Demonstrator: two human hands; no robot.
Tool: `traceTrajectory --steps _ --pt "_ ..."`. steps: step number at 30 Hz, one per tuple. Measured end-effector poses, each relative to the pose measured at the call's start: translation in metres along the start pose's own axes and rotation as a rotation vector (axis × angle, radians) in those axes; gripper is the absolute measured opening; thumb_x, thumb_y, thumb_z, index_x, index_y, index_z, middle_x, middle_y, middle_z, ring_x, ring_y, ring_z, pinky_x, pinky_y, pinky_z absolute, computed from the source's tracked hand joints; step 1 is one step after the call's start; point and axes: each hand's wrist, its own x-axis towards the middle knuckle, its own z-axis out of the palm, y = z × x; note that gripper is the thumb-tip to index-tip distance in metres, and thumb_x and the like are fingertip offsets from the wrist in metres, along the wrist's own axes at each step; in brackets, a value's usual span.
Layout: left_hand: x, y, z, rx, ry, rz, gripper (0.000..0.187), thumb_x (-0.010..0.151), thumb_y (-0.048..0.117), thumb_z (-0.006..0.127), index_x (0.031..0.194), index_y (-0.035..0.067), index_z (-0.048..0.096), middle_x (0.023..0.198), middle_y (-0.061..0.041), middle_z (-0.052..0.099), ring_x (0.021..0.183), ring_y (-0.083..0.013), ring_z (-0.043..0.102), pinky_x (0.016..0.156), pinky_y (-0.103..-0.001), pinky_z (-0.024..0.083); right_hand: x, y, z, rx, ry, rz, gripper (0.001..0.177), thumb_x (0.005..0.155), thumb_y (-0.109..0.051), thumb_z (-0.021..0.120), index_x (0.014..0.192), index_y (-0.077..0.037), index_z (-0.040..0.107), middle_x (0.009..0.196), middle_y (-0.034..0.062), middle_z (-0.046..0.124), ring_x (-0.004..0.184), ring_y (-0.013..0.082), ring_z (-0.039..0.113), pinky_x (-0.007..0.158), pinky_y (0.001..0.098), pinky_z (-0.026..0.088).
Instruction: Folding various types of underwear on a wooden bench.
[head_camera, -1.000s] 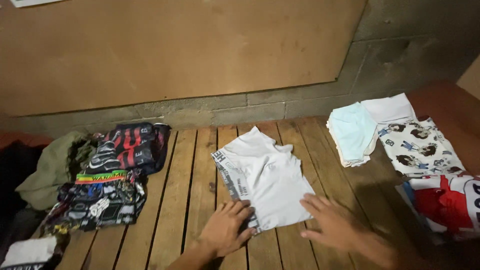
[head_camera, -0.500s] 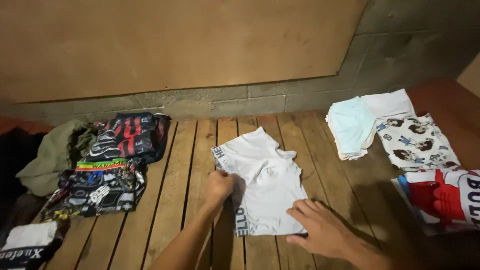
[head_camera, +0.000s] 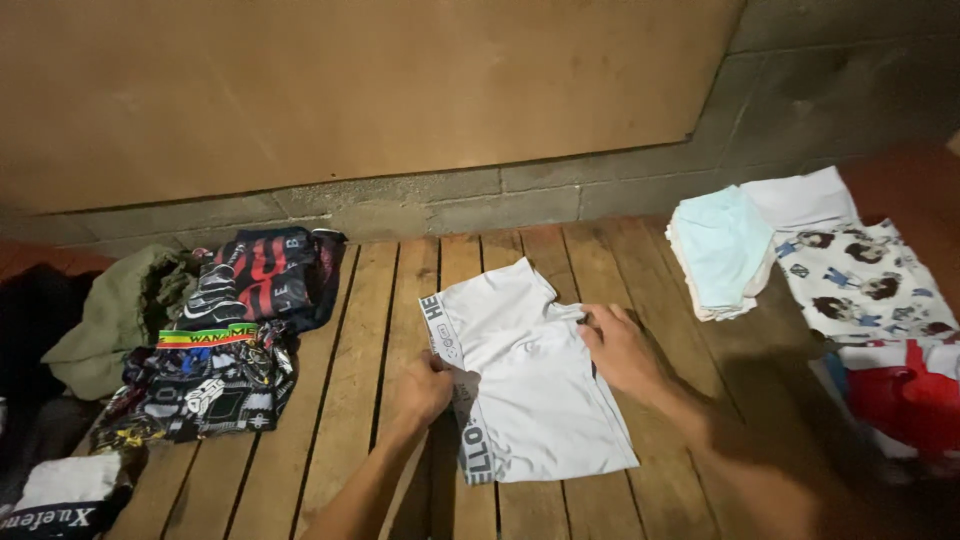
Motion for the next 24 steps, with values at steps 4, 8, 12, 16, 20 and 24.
traceTrajectory --steps 4,8,12,16,20,24 --pt "-0.019 0.012 -0.011 -0.065 0.023 0.063 0.032 0.081 0.015 0.063 0.108 -0.001 0.068 0.095 -0.021 0.075 0.093 -0.038 0.075 0.081 -0.047 0.058 0.0 0.0 0.006 -0.354 -0.095 -0.198 0.041 0.092 -0.029 0.065 0.128 -0.011 0.061 0.119 0.0163 0.059 0.112 0.0369 0.058 0.093 0.0458 0.049" --pt "-0.062 0.049 -0.037 0.553 0.02 0.193 0.045 0.098 0.028 0.054 0.137 0.007 0.05 0.122 -0.018 0.068 0.112 -0.0355 0.067 0.095 -0.045 0.054 -0.024 -0.039 -0.003 -0.532 -0.25 -0.078 0.058 0.099 -0.038 0.055 0.148 -0.01 0.044 0.146 0.0145 0.045 0.126 0.0332 0.053 0.105 0.0469 0.042" --pt "-0.039 -0.025 0.017 0.695 0.306 0.933 0.055 0.089 0.021 0.04 0.141 0.004 0.048 0.143 -0.019 0.054 0.135 -0.0372 0.053 0.108 -0.062 0.039 -0.05 -0.036 -0.001 -0.566 -0.485 -0.426 0.074 0.097 -0.052 0.054 0.154 -0.007 0.039 0.167 0.0183 0.022 0.149 0.0449 0.026 0.116 0.0538 0.025" --pt "-0.091 0.038 -0.059 0.456 0.19 0.896 0.054 0.104 0.032 0.043 0.148 0.0 0.048 0.15 -0.021 0.051 0.138 -0.043 0.044 0.103 -0.055 0.034 -0.063 -0.033 -0.009 -0.552 -0.379 -0.469 0.075 0.097 -0.052 0.051 0.15 -0.001 0.038 0.166 0.0196 0.026 0.148 0.0445 0.025 0.116 0.0537 0.022" --pt "-0.137 0.056 -0.097 0.554 -0.521 0.648 0.063 0.094 0.052 0.057 0.144 0.013 0.052 0.139 -0.012 0.055 0.129 -0.0309 0.05 0.111 -0.045 0.038 -0.088 -0.032 -0.027 -0.511 -0.625 -0.653 0.076 0.09 -0.063 0.072 0.135 -0.005 0.052 0.14 0.0206 0.044 0.13 0.0393 0.043 0.107 0.0542 0.029" --pt "-0.131 0.03 -0.084 0.495 -0.534 0.633 0.044 0.098 0.027 0.052 0.139 0.011 0.056 0.134 -0.014 0.059 0.122 -0.0313 0.057 0.101 -0.046 0.05 -0.103 -0.026 -0.023 -0.48 -0.606 -0.668 0.02 0.087 -0.017 0.07 0.101 -0.009 0.058 0.104 0.0106 0.056 0.104 0.03 0.056 0.091 0.0427 0.046"
